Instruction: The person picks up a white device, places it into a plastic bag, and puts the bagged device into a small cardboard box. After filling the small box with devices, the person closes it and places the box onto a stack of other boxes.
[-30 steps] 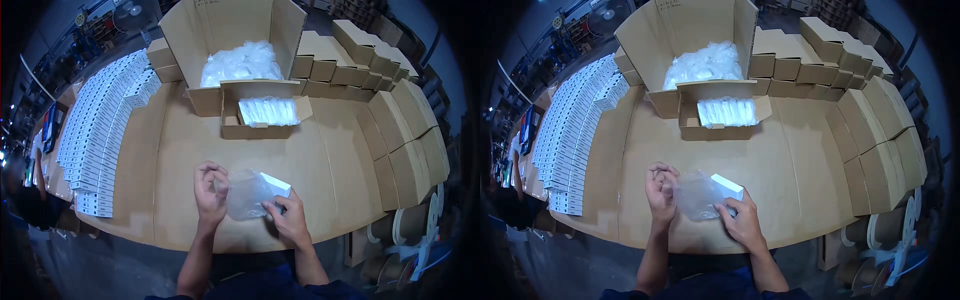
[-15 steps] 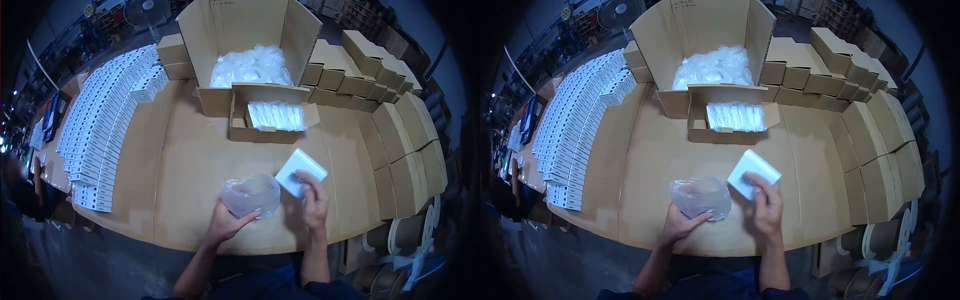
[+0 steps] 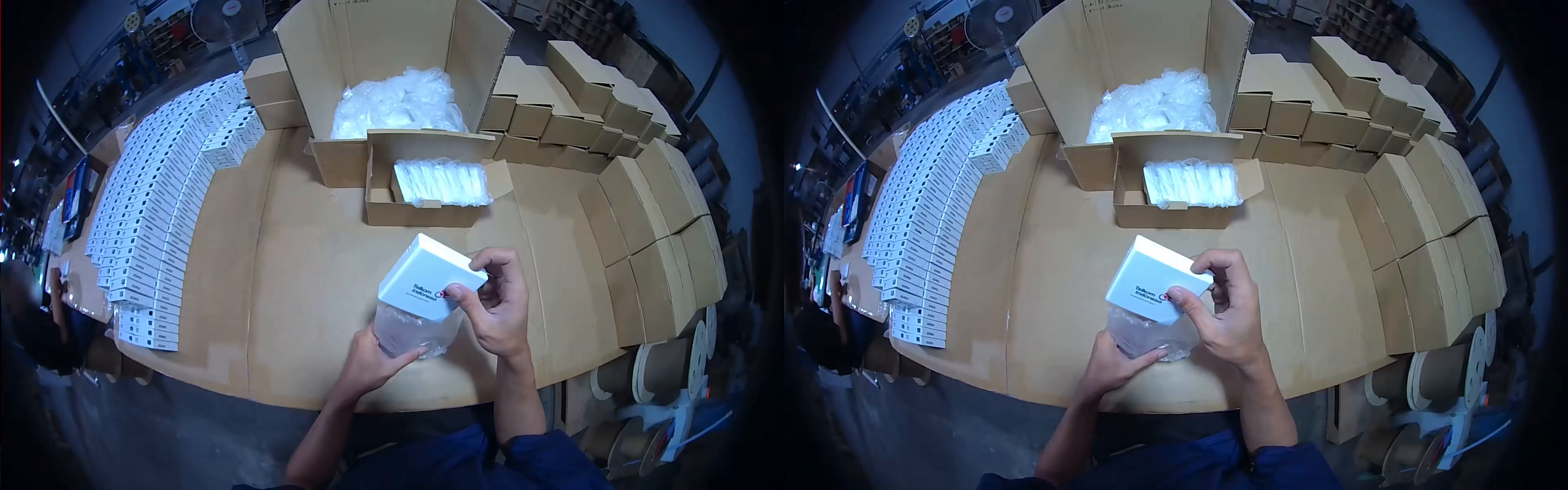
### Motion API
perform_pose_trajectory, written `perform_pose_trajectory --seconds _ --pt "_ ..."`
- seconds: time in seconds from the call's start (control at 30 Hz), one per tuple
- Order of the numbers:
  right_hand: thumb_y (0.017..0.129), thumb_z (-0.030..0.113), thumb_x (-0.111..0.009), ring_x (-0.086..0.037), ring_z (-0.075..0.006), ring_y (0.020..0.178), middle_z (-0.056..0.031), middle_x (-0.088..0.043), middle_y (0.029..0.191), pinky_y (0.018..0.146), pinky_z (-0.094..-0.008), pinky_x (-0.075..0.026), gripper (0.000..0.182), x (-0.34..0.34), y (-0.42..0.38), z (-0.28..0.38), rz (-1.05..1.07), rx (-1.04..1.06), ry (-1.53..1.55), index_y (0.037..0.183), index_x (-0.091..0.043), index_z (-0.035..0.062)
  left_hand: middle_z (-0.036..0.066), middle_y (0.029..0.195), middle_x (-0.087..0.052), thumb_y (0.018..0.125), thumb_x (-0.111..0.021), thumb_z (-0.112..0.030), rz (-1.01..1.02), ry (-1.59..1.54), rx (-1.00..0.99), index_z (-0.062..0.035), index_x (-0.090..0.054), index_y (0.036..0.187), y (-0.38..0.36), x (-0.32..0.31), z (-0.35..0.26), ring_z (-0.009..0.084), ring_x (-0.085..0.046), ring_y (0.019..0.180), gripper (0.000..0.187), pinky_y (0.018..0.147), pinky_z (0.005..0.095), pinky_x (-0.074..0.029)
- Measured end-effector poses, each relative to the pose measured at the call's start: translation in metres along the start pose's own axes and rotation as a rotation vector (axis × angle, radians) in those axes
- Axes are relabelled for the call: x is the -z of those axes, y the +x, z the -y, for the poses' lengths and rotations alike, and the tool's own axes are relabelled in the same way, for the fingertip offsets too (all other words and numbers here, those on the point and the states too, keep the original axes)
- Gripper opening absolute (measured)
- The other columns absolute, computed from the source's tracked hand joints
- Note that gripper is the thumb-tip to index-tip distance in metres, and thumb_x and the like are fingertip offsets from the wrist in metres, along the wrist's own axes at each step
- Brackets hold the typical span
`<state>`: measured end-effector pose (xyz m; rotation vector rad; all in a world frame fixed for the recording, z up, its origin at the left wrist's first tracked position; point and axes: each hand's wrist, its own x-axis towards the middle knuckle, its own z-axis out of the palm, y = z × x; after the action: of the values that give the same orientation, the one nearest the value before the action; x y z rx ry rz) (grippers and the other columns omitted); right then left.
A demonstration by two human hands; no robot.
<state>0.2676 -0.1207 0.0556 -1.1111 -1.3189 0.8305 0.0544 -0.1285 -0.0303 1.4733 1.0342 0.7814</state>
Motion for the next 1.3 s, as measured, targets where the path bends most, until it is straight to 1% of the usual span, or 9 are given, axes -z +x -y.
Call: perform_pose_trajectory --seconds 0.13,0.53,0.63,0.73,0.83,0.87,0.97,1.13,1.3 --pt "0.092 0.004 -0.076 -0.060 -0.0123 0.094 -0.0067 -0.060 0.104 0.082 -0.0270 -0.050 0.031 0.001 0.000 -0.006 -0.011 0.099 0.085 0.114 -0.054 0.0026 0.019 0.113 -0.074 0.078 -0.090 -0.024 -0.018 -0.038 0.020 0.0044 -0.062 0.125 0.000 0.000 0.007 0.0254 -0.072 0.108 0.062 0.094 0.0387 -0.057" --pt "0.095 0.008 -0.072 -0.066 -0.0164 0.090 -0.0095 -0.068 0.094 0.088 -0.0332 -0.053 0.017 -0.006 0.005 -0.004 0.112 0.003 -0.097 0.105 -0.062 -0.0015 0.016 0.118 -0.071 0.079 -0.090 -0.020 -0.085 -0.070 -0.075 0.0020 -0.056 0.134 -0.001 0.002 -0.006 0.0224 -0.069 0.111 0.068 0.097 0.0376 -0.055" --pt "0.096 0.009 -0.071 -0.067 -0.0177 0.092 -0.0100 -0.069 0.094 0.091 -0.0336 -0.053 0.016 -0.010 0.007 -0.008 0.123 -0.031 -0.139 0.104 -0.063 -0.0018 0.013 0.124 -0.067 0.093 -0.078 -0.022 -0.043 -0.191 -0.127 0.0030 -0.053 0.138 -0.006 0.009 -0.006 0.0196 -0.064 0.117 0.057 0.102 0.0349 -0.050" --pt "0.098 0.012 -0.069 -0.069 -0.0189 0.096 -0.0107 -0.071 0.096 0.093 -0.0334 -0.052 0.018 -0.010 0.008 -0.012 0.197 -0.081 -0.193 0.107 -0.062 -0.0020 0.013 0.133 -0.061 0.107 -0.057 -0.022 -0.011 -0.580 -0.026 0.0043 -0.043 0.148 -0.008 0.013 0.017 0.0208 -0.059 0.125 0.051 0.109 0.0366 -0.046" --pt "0.100 0.015 -0.067 -0.068 -0.0193 0.103 -0.0122 -0.070 0.105 0.096 -0.0338 -0.052 0.026 -0.016 0.003 -0.024 0.183 -0.217 0.025 0.118 -0.057 -0.0014 0.011 0.129 -0.063 0.113 -0.040 -0.019 -0.100 -0.478 -0.051 0.0056 -0.048 0.143 -0.006 0.005 0.018 0.0156 -0.058 0.120 0.040 0.107 0.0323 -0.044" --pt "0.100 0.011 -0.068 -0.066 -0.0188 0.110 -0.0120 -0.067 0.116 0.097 -0.0326 -0.052 0.037 -0.018 0.000 -0.036 0.148 -0.212 0.203 0.130 -0.051 0.0007 0.010 0.129 -0.063 0.113 -0.041 -0.020 -0.148 -0.559 -0.035 0.0055 -0.049 0.144 -0.004 0.000 0.022 0.0154 -0.058 0.120 0.041 0.106 0.0322 -0.045" --pt "0.097 0.004 -0.070 -0.063 -0.0176 0.115 -0.0113 -0.063 0.121 0.096 -0.0307 -0.052 0.044 -0.014 -0.013 -0.045 0.041 -0.240 0.310 0.134 -0.047 0.0014 0.010 0.128 -0.063 0.113 -0.044 -0.022 -0.281 -0.732 -0.021 0.0052 -0.049 0.143 0.000 -0.013 0.032 0.0147 -0.058 0.118 0.041 0.105 0.0316 -0.045" --pt "0.096 -0.001 -0.071 -0.067 -0.0165 0.104 -0.0110 -0.065 0.119 0.094 -0.0284 -0.052 0.019 -0.031 -0.039 -0.060 -0.081 -0.279 0.416 0.110 -0.060 -0.0035 0.009 0.126 -0.064 0.113 -0.043 -0.024 -0.310 -0.651 -0.101 0.0044 -0.051 0.142 0.005 -0.017 0.030 0.0142 -0.059 0.116 0.041 0.104 0.0308 -0.045" --pt "0.098 0.000 -0.069 -0.066 -0.0162 0.107 -0.0161 -0.068 0.120 0.095 -0.0283 -0.052 0.012 -0.030 -0.037 -0.060 -0.123 -0.245 0.411 0.104 -0.060 -0.0039 0.009 0.122 -0.067 0.114 -0.039 -0.027 -0.317 -0.548 -0.109 0.0064 -0.059 0.134 0.010 -0.009 0.036 0.0136 -0.058 0.114 0.044 0.102 0.0310 -0.046"
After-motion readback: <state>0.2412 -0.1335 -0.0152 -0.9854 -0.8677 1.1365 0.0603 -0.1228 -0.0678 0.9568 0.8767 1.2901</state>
